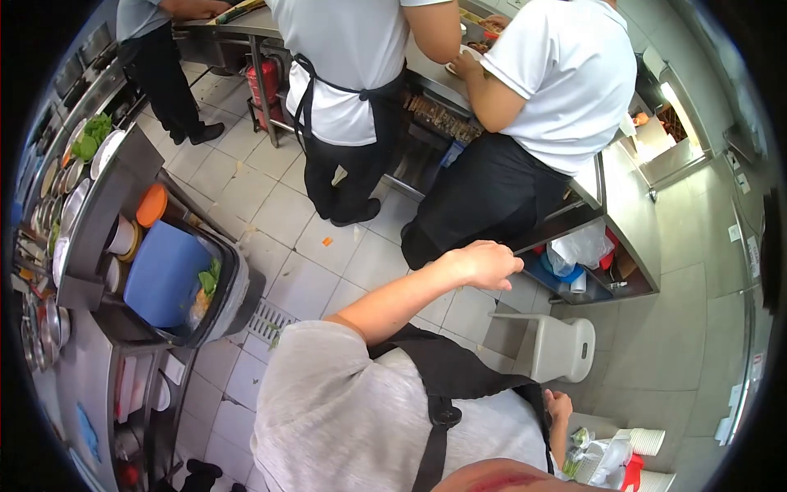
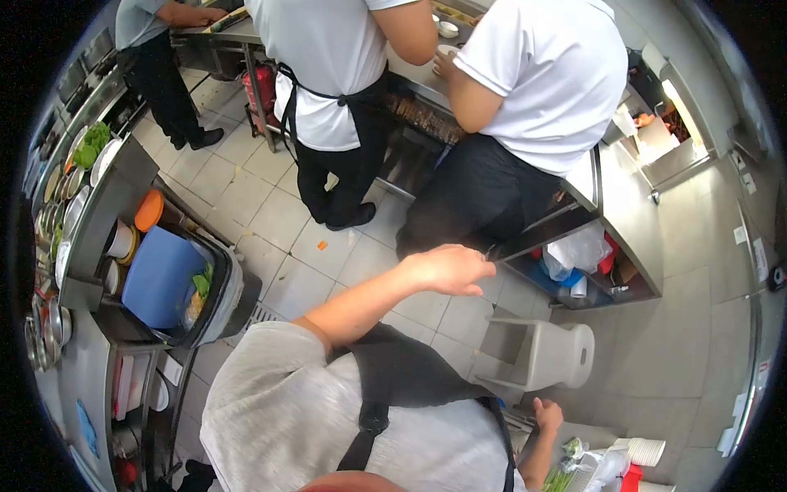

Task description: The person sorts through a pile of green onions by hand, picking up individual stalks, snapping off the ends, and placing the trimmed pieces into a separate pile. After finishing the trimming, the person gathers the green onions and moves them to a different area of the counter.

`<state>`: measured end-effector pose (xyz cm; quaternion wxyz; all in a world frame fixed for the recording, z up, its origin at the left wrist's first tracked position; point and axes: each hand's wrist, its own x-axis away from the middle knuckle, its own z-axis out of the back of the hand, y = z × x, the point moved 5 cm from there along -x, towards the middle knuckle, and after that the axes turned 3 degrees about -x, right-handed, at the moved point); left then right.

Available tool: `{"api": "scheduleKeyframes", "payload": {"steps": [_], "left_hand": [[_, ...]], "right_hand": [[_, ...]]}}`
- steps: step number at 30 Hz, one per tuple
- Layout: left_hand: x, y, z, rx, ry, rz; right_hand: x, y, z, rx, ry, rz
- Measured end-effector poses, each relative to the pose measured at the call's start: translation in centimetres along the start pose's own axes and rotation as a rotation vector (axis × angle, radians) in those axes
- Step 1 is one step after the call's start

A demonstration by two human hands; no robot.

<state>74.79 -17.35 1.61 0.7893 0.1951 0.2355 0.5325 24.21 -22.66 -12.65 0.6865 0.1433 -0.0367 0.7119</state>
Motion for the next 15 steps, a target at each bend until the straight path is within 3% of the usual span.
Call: {"api": "scheduleKeyframes", "payload": {"steps": [13, 15], "left_hand": [[-0.9, -1.1, -0.4, 0.007, -0.038, -0.049], [-1.0, -1.1, -0.7, 0.010, 0.058, -0.106]], "right_hand": [[-0.1, 0.1, -0.9, 0.104, -0.045, -0.069], [0.3, -0.9, -0.9, 0.113, -0.051, -0.055]]}}
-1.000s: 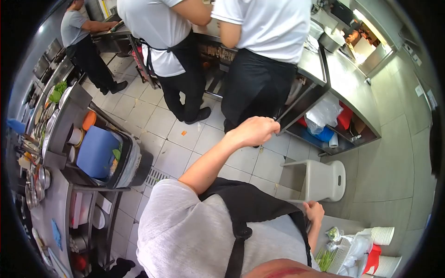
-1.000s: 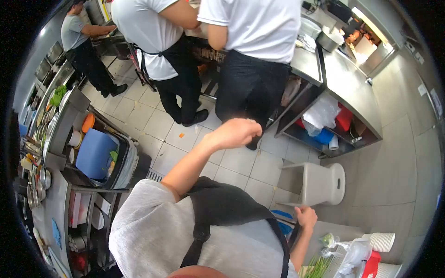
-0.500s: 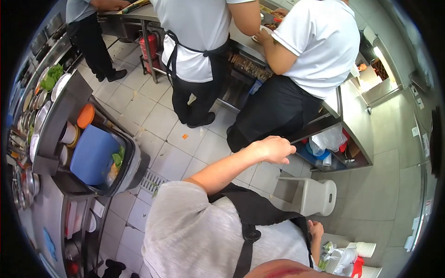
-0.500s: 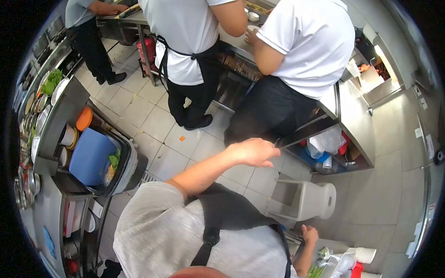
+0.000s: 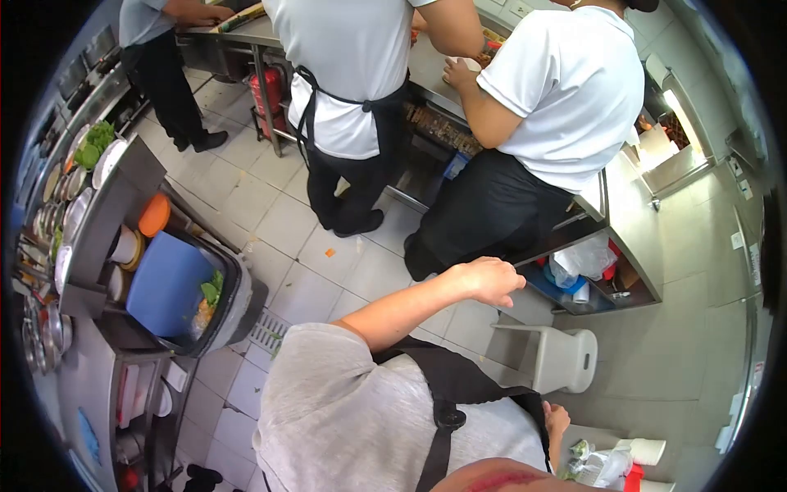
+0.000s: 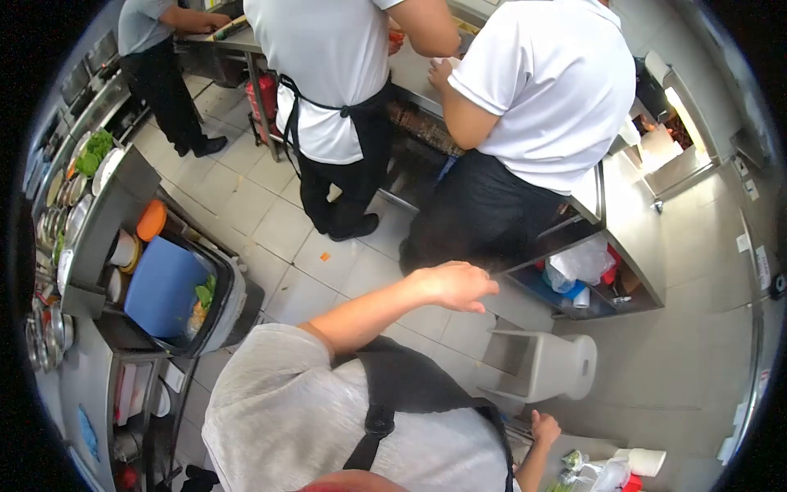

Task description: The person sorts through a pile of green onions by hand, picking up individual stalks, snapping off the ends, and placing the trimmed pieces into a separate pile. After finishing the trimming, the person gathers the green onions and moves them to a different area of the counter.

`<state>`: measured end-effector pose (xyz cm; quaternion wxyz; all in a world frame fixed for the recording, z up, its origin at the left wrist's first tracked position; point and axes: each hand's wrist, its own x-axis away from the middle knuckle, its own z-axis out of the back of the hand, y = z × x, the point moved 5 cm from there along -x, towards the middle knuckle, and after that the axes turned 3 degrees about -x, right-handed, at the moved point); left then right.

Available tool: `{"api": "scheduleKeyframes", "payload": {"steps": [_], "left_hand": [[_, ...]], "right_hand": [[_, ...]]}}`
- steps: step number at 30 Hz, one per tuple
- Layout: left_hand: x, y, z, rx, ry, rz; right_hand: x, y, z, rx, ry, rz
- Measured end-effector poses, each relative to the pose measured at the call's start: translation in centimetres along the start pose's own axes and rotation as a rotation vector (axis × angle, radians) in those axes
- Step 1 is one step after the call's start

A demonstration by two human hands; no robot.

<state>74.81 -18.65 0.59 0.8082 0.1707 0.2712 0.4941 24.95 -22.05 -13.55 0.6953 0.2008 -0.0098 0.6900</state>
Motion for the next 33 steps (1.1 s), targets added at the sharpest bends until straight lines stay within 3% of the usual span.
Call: {"api": "scheduleKeyframes", "payload": {"steps": [2, 5, 7, 10, 12, 22, 25, 33], "left_hand": [[-0.3, 0.2, -0.3, -0.022, -0.076, 0.017], [-0.1, 1.2, -0.6, -0.024, -0.126, -0.005], [-0.3, 2.2, -1.2, 0.097, -0.105, -0.092], [-0.4, 3.1, -1.7, 0.106, 0.004, -0.142], [-0.6, 4.0, -1.4, 0.168, 0.119, -0.193], [-1.2, 9.7, -3.2, 0.388, 0.012, -0.382], [-1.4, 10.4, -4.2, 0.345, -0.094, -0.374], [-1.2, 9.5, -5.3, 0.259, -0.083, -0.334]], "right_hand": [[0.7, -0.5, 0.4, -0.050, 0.161, -0.034], [0.6, -0.5, 0.3, -0.098, 0.233, -0.011], [1.1, 0.1, 1.7, -0.325, 0.427, -0.036], [-1.3, 3.7, 0.0, -0.627, 0.538, 0.024], [-1.8, 4.6, -0.5, -0.645, 0.516, 0.006], [-1.8, 5.6, -0.6, -0.657, 0.541, -0.055], [-1.9, 5.9, -0.8, -0.690, 0.580, -0.052], [-1.5, 6.2, -0.5, -0.722, 0.619, -0.042]]}}
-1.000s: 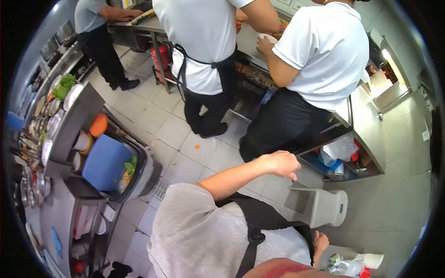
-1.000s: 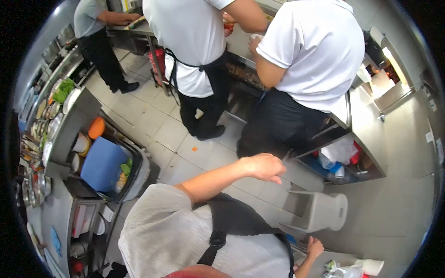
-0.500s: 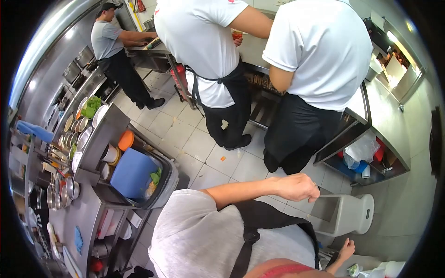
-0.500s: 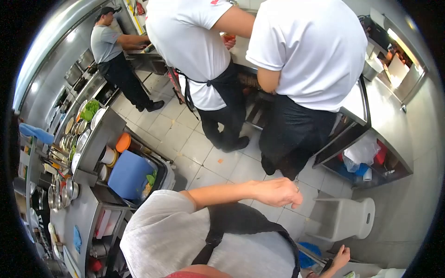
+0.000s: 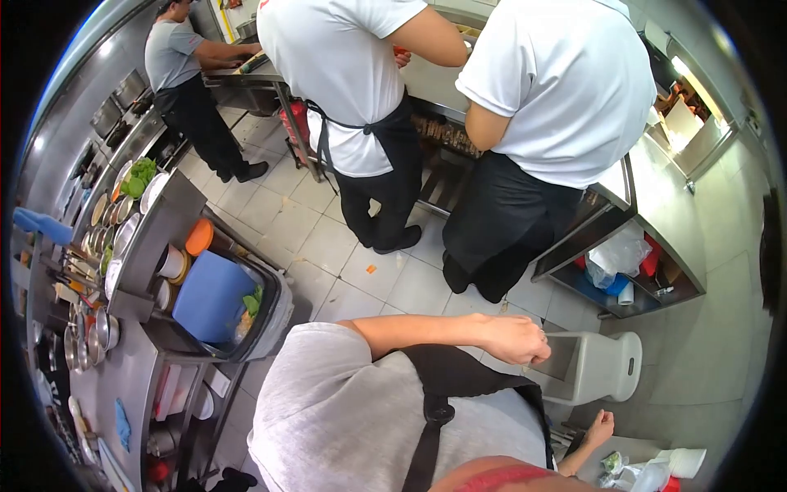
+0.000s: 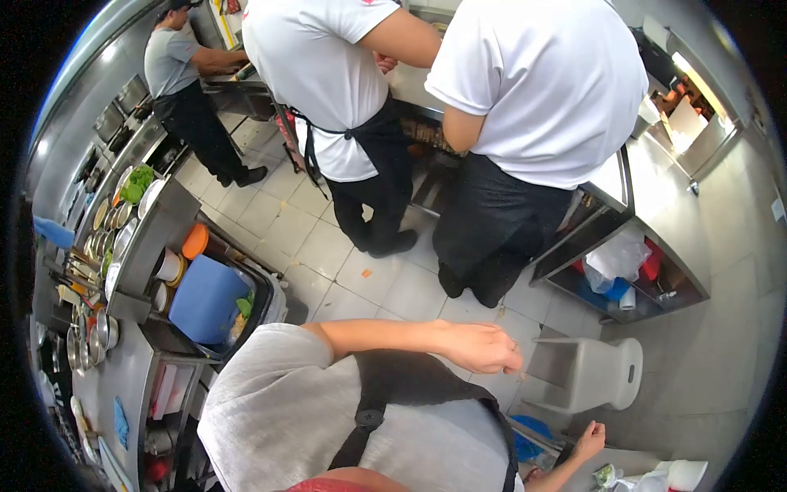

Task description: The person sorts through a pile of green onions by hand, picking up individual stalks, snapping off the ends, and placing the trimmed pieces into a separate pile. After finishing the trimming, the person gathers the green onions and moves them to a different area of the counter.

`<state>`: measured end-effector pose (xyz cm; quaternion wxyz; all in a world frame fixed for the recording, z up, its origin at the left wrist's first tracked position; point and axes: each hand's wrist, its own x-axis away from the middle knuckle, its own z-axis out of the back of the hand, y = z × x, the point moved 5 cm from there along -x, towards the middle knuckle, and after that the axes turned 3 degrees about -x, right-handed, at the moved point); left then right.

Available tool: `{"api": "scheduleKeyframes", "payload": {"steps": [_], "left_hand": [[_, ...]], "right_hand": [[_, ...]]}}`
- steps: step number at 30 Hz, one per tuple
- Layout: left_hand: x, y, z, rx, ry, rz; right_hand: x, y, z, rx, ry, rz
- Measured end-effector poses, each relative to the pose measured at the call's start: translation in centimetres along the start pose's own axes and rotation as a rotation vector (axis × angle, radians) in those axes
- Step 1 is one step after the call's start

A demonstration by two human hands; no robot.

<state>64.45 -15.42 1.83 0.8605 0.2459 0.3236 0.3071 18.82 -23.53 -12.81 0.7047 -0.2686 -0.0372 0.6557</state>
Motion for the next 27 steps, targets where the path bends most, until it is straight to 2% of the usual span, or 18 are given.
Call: {"api": "scheduleKeyframes", "payload": {"steps": [2, 4, 10, 16, 27], "left_hand": [[0.1, -0.2, -0.3, -0.061, -0.029, 0.007], [0.4, -0.7, -0.9, -0.191, -0.165, 0.055], [0.5, -0.2, -1.3, -0.165, -0.328, 0.093], [1.1, -0.6, -2.0, -0.172, -0.402, 0.185], [1.2, -0.8, -2.6, -0.134, -0.396, 0.171]], "right_hand": [[0.1, 0.0, 0.2, -0.017, 0.006, 0.001], [0.0, 0.8, -0.1, -0.062, 0.008, -0.017], [0.1, 1.1, -0.3, -0.097, 0.033, -0.030], [0.2, 0.3, 0.1, -0.112, 0.052, -0.048], [0.4, -0.5, 0.7, -0.113, 0.052, -0.066]]}}
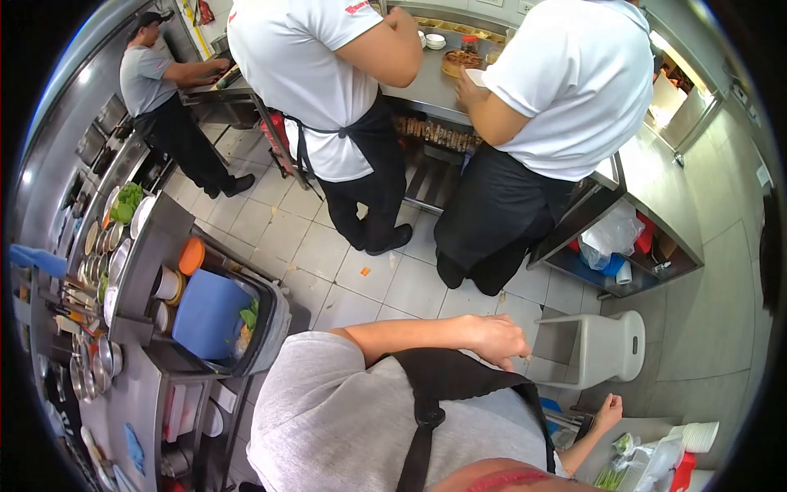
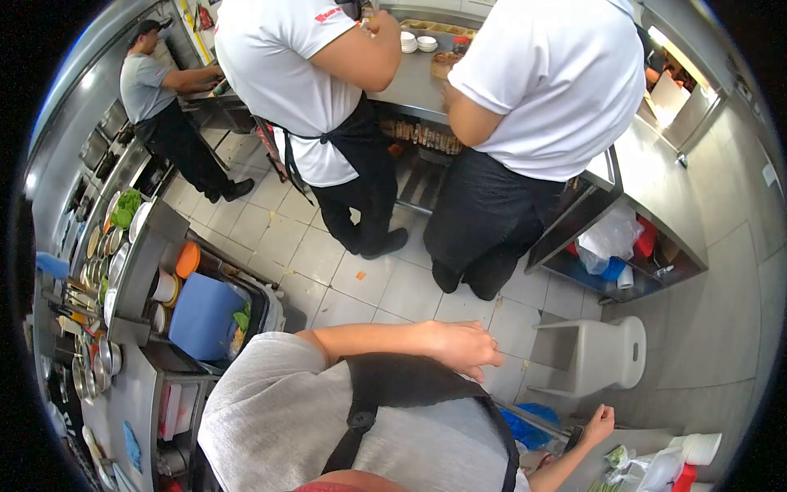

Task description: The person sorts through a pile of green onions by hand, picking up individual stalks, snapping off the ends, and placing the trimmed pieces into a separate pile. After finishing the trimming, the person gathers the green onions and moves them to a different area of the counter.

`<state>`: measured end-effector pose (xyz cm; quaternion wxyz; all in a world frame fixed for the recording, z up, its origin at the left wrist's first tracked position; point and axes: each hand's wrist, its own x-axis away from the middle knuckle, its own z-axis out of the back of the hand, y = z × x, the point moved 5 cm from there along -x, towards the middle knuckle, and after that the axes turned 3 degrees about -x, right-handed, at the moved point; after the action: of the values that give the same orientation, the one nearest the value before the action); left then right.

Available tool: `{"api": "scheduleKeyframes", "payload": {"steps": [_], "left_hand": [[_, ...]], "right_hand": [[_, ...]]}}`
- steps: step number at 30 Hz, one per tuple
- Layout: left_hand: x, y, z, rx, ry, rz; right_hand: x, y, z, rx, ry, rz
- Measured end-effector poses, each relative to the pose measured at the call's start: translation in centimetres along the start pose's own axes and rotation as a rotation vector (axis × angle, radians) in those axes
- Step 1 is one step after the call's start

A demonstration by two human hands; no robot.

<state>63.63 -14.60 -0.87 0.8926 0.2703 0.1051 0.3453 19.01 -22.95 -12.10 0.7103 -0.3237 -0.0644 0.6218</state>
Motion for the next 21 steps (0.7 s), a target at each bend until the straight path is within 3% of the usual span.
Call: {"api": "scheduleKeyframes", "payload": {"steps": [11, 14, 16, 21], "left_hand": [[-0.1, -0.3, 0.5, 0.018, 0.039, -0.013], [0.5, -2.2, 1.7, -0.076, -0.013, 0.119], [2.1, -4.1, 4.4, -0.209, 0.108, 0.256], [7.6, -7.5, 11.9, -0.361, 0.398, 0.584]], "right_hand": [[-0.6, 3.0, -0.9, -0.040, -0.035, -0.002], [-0.9, 3.2, -0.8, 0.045, 0.014, 0.119], [-1.0, 3.0, -1.3, 0.026, 0.005, 0.173], [-0.7, 2.2, -0.5, 0.024, -0.002, 0.057]]}}
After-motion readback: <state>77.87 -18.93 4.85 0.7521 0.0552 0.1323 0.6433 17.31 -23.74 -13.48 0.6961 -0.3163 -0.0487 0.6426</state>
